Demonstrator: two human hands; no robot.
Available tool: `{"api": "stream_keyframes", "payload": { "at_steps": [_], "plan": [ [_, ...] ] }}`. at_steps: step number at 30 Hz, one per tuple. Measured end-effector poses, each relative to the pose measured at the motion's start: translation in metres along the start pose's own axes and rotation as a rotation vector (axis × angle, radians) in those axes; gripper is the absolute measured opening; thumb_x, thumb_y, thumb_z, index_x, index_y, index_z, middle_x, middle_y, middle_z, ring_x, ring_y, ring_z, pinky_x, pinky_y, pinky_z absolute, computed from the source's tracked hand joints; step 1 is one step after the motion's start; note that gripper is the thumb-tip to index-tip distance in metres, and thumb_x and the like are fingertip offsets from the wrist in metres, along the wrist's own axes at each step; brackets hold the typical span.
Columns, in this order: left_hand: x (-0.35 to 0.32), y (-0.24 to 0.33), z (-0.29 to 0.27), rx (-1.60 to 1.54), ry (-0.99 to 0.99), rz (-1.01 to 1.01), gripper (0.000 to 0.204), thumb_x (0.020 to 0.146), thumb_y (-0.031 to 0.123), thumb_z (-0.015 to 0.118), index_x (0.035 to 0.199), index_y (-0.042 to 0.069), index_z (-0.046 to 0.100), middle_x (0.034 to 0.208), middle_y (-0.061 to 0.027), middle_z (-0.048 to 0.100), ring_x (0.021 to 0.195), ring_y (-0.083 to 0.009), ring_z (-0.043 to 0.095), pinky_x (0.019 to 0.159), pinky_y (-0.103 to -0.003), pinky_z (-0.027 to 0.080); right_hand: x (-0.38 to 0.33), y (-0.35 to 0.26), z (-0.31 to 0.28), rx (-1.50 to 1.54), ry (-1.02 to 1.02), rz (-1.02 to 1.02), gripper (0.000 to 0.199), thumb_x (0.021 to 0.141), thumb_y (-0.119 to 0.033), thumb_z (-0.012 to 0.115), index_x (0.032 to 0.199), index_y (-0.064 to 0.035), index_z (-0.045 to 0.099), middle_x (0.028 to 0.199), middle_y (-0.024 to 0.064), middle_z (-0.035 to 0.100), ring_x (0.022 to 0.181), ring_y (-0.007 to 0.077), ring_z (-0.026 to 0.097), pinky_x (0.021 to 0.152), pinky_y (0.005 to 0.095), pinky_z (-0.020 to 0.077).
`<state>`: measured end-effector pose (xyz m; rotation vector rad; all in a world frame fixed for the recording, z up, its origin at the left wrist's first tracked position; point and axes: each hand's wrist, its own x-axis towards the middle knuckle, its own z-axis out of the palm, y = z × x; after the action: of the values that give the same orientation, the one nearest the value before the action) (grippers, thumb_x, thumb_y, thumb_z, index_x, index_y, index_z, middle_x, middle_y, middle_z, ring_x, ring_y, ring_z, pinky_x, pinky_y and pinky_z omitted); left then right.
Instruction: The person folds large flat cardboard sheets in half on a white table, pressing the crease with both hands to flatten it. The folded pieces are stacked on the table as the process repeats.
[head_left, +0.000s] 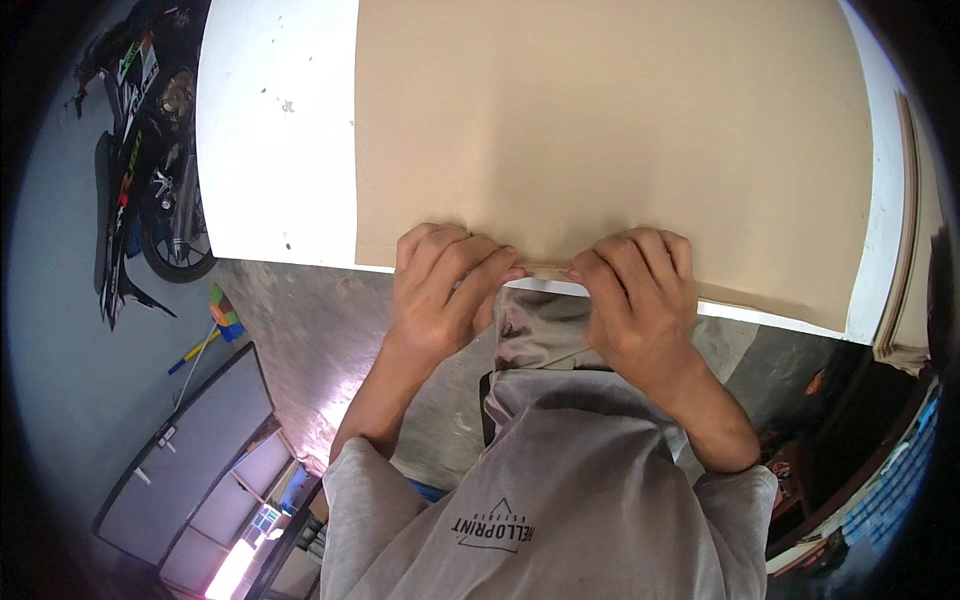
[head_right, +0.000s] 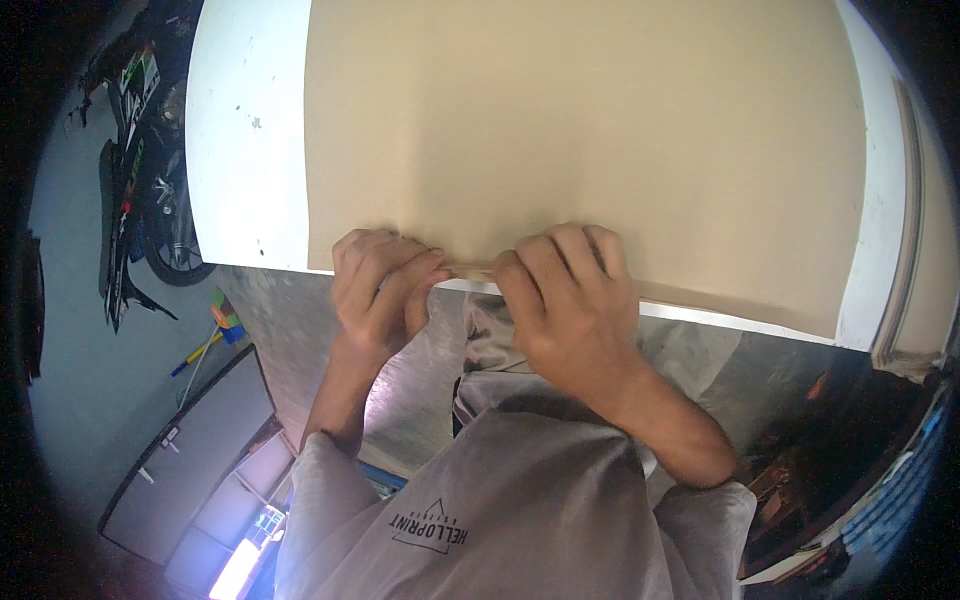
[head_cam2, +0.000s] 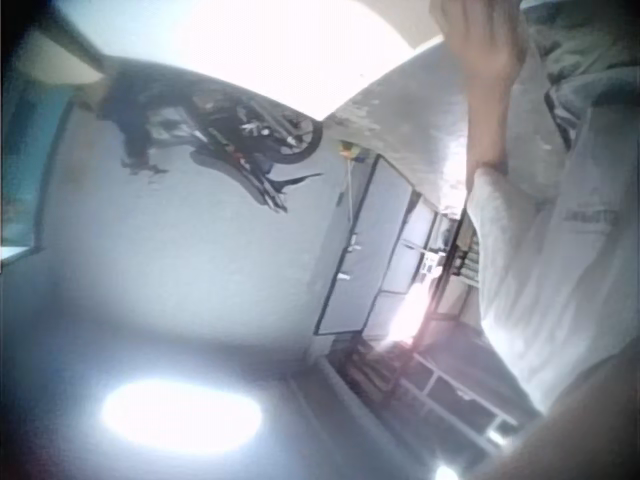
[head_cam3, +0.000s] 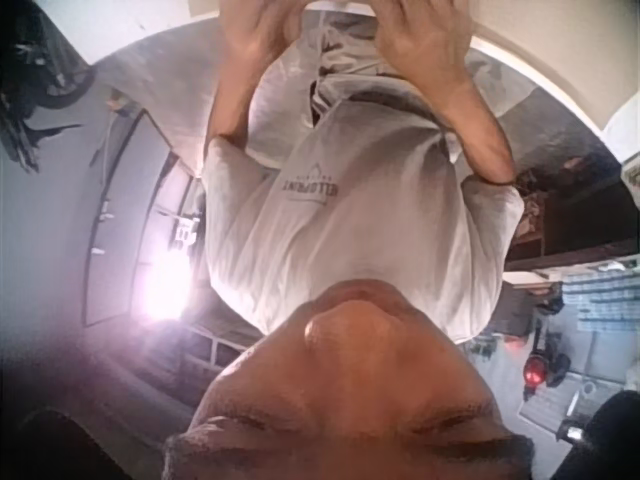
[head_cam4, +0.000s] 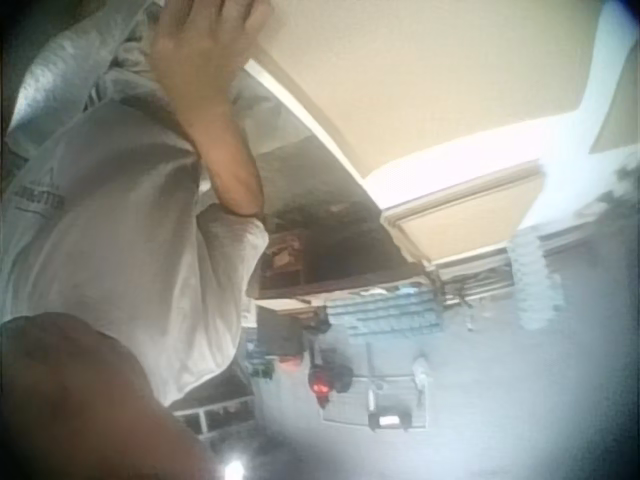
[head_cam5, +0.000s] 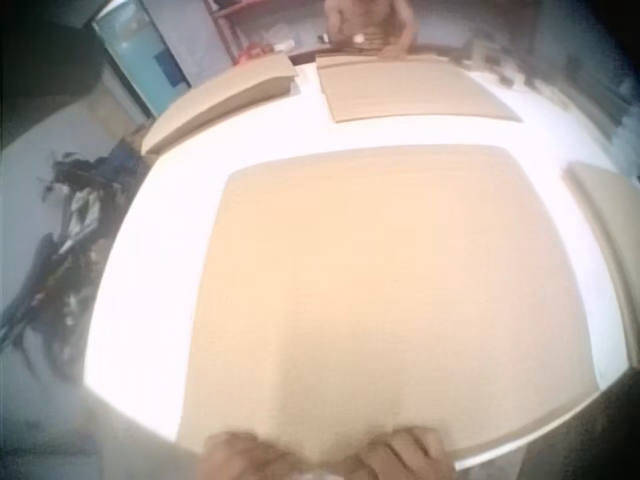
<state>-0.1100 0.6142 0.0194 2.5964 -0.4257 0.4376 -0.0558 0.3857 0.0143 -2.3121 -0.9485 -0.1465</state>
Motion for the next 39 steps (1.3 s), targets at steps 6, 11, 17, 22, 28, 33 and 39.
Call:
{"api": "stream_keyframes", "payload": {
  "at_steps": [6, 11, 17, 22, 28, 33, 39],
  "plan": [
    [0.018, 0.001, -0.004, -0.103, -0.043, -0.136, 0.015, 0.076, 0.007, 0.088, 0.087, 0.007, 0.078, 0.085, -0.0072, 0.07, 0.079, -0.0259, 0.063, 0.081, -0.039, 0.047, 0.016, 0.004, -0.005, 0.032, -0.037, 0.045, 0.016, 0.074, -0.008, 0.074, 0.089, -0.0084, 0.069, 0.091, 0.0055, 0.061, 0.088, 0.0265, 0.058, 0.08, 0.0428, 0.0401],
    [0.04, 0.001, -0.016, -0.275, -0.294, -0.5, 0.044, 0.08, 0.015, 0.089, 0.12, 0.008, 0.071, 0.089, -0.0057, 0.066, 0.084, -0.0277, 0.062, 0.086, -0.04, 0.043, 0.028, 0.003, -0.014, 0.101, -0.124, 0.145, 0.018, 0.077, -0.007, 0.08, 0.092, -0.0068, 0.069, 0.091, 0.008, 0.059, 0.088, 0.0295, 0.057, 0.08, 0.0445, 0.0405],
    [0.054, -0.002, -0.017, 0.06, -0.279, -0.401, 0.071, 0.08, 0.03, 0.092, 0.139, 0.009, 0.06, 0.117, -0.0101, 0.059, 0.11, -0.0333, 0.055, 0.092, -0.047, 0.038, 0.039, 0.006, -0.018, 0.123, -0.125, 0.272, 0.021, 0.08, -0.007, 0.084, 0.091, -0.0035, 0.066, 0.094, 0.0129, 0.055, 0.091, 0.0334, 0.054, 0.078, 0.0477, 0.0414],
    [0.035, -0.012, -0.026, 0.097, -0.229, -0.253, 0.056, 0.076, 0.032, 0.094, 0.121, 0.008, 0.072, 0.109, -0.0074, 0.062, 0.103, -0.031, 0.059, 0.088, -0.044, 0.041, 0.033, 0.009, -0.017, 0.126, -0.123, 0.241, 0.022, 0.078, -0.009, 0.086, 0.088, -0.0032, 0.066, 0.093, 0.0121, 0.055, 0.09, 0.033, 0.053, 0.078, 0.047, 0.0417],
    [-0.01, -0.034, -0.054, 0.09, -0.091, -0.123, 0.024, 0.079, 0.02, 0.091, 0.097, 0.008, 0.08, 0.092, -0.005, 0.069, 0.089, -0.0256, 0.065, 0.08, -0.038, 0.05, 0.025, 0.009, -0.018, 0.125, -0.08, 0.149, 0.016, 0.08, -0.01, 0.084, 0.084, -0.0061, 0.069, 0.091, 0.0075, 0.058, 0.092, 0.0304, 0.053, 0.081, 0.045, 0.0408],
    [-0.016, -0.047, -0.049, 0.055, -0.059, -0.087, 0.019, 0.081, 0.018, 0.09, 0.095, 0.01, 0.082, 0.09, -0.0052, 0.069, 0.084, -0.026, 0.065, 0.081, -0.039, 0.05, 0.022, 0.009, -0.019, 0.141, -0.094, 0.137, 0.015, 0.077, -0.009, 0.084, 0.082, -0.0076, 0.07, 0.091, 0.0067, 0.06, 0.093, 0.0302, 0.055, 0.082, 0.0448, 0.0404],
    [0.017, -0.058, -0.063, 0.005, -0.359, -0.482, 0.057, 0.075, 0.038, 0.095, 0.113, 0.003, 0.071, 0.092, -0.0075, 0.067, 0.09, -0.0256, 0.061, 0.087, -0.041, 0.043, 0.026, 0.009, -0.02, 0.111, -0.15, 0.18, 0.014, 0.08, -0.007, 0.083, 0.083, -0.0065, 0.069, 0.088, 0.007, 0.061, 0.09, 0.0309, 0.055, 0.08, 0.0446, 0.0396]
  ]
}}
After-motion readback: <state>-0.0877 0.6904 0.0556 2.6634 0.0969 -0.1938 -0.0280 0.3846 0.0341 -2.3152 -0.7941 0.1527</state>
